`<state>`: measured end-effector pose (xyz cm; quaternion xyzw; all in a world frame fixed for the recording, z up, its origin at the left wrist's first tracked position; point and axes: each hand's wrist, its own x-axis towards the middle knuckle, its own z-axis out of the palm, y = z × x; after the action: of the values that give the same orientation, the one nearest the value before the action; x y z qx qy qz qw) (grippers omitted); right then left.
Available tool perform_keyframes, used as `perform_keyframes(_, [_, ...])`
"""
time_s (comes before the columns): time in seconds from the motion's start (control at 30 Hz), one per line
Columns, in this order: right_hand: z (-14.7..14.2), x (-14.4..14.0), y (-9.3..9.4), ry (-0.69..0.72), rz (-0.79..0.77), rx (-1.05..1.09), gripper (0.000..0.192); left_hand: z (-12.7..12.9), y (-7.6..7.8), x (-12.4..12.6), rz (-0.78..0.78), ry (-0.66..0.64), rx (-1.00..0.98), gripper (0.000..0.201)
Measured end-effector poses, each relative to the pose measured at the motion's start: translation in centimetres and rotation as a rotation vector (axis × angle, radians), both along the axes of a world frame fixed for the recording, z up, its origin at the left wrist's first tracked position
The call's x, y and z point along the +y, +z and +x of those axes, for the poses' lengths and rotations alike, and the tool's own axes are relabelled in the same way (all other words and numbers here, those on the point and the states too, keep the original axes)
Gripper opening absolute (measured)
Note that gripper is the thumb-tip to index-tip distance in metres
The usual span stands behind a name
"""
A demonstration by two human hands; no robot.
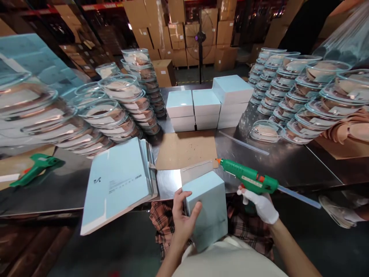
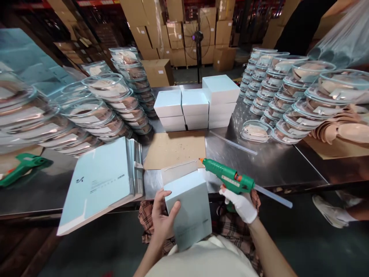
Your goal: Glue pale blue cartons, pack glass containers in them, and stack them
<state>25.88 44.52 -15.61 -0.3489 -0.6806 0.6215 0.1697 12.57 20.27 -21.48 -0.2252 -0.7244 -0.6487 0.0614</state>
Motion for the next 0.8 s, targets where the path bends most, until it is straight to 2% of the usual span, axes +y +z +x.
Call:
perform_keyframes(0.1, [-3.4, 1.3, 0.6, 0.004, -0.236, -0.042, 0.050, -0.4, 0.0, -0.2, 0.044, 0.005, -0.067, 0.036])
perform_keyframes(0.2, [-6.6, 2.6, 0.4, 0.051, -0.264, -0.097, 0.051, -0.7, 0.1, -0.2, 0.099, 0.004, -0.076, 0.038])
perform_keyframes(0.27, [-7.3, 3.5, 0.3, 0.056, -0.233, -0.146, 0.047, -0.7, 0.1, -0.2, 0.125, 0.006, -0.072, 0.038])
perform_keyframes(0.33, [-6.8, 3.9, 0.6, 0.020, -0.161, -0.188, 0.037, -0.7, 0.1, -0.4, 0.130, 0.007, -0.085, 0.039])
perform_keyframes(0.43, [-5.7, 3.3, 1.7, -0.057, 0.023, -0.104, 0.025, -0.6, 0.3, -0.4, 0.137, -0.021, -0.107, 0.039])
perform_keyframes(0.5, [-5.9, 1.9, 2.5, 0.061, 0.055, 0.027, 0.039, -0.4, 0.6, -0.1, 0.157, -0.107, -0.099, 0.037])
perform_keyframes(0.6, [-7.2, 0.0, 2.9, 0.387, -0.185, 0.092, 0.061, 0.0, 1.3, 0.6, 0.186, -0.233, -0.076, 0.035])
perform_keyframes(0.67, [-7.8, -0.5, 2.7, 0.446, -0.307, 0.098, 0.068, 0.2, 1.6, 1.0, 0.207, -0.263, -0.117, 0.035])
perform_keyframes(0.73, [-7.6, -0.4, 2.2, 0.429, -0.260, 0.162, 0.070, 0.1, 1.8, 1.2, 0.241, -0.257, -0.194, 0.038])
perform_keyframes(0.8, [-6.6, 0.1, 2.0, 0.521, -0.133, 0.259, 0.071, -0.4, 1.7, 1.3, 0.298, -0.232, -0.243, 0.051])
